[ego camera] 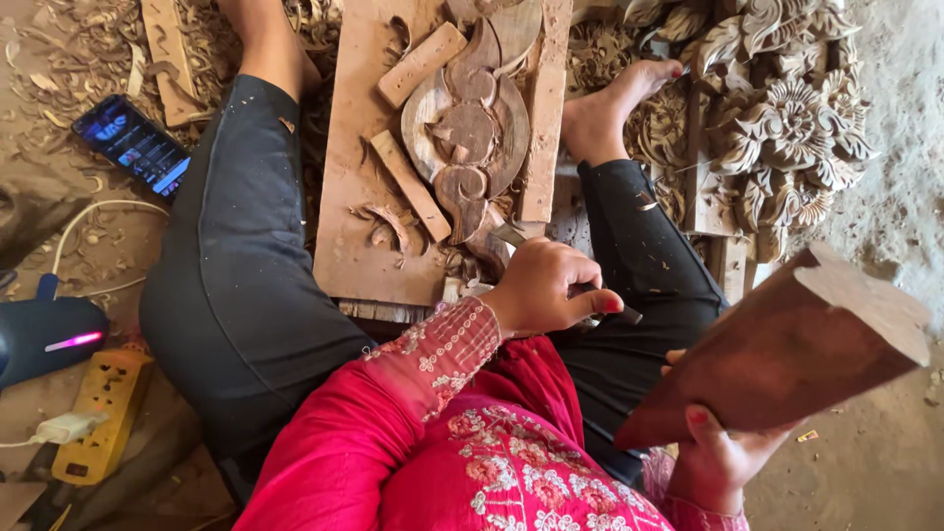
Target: The person carves a wooden piece using a chisel and a wooden mallet. They repeatedly strike the chisel to shape the wood, occasionally adjusting the piece and clearing wood shavings.
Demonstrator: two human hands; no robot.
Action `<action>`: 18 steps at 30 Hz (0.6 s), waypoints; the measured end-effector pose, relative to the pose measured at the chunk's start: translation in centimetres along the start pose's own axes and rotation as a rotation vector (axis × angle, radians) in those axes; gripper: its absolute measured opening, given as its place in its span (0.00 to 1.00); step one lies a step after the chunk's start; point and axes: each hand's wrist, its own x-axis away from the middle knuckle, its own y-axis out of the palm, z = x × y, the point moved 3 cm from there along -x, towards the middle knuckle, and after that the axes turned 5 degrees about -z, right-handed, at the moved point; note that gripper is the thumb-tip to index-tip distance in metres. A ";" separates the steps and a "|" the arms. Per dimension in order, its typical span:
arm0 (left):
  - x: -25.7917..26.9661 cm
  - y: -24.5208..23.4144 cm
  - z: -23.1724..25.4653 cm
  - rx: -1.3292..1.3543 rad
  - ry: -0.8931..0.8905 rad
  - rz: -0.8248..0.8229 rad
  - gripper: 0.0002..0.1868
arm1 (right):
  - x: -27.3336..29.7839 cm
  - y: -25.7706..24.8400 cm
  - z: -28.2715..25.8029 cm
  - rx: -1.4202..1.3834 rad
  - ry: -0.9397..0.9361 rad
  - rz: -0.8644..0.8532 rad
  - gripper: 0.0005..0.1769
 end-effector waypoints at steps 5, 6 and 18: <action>-0.3 -0.1 -0.3 -0.017 -0.016 0.045 0.34 | -1.1 1.8 0.7 0.227 0.062 -0.166 0.58; -0.3 -0.3 -0.5 -0.031 0.004 0.061 0.34 | -1.2 2.1 0.6 0.412 0.022 -0.239 0.64; -1.9 0.9 -1.2 -0.022 -0.120 0.139 0.33 | -2.4 0.7 1.1 0.101 -0.010 -0.115 0.48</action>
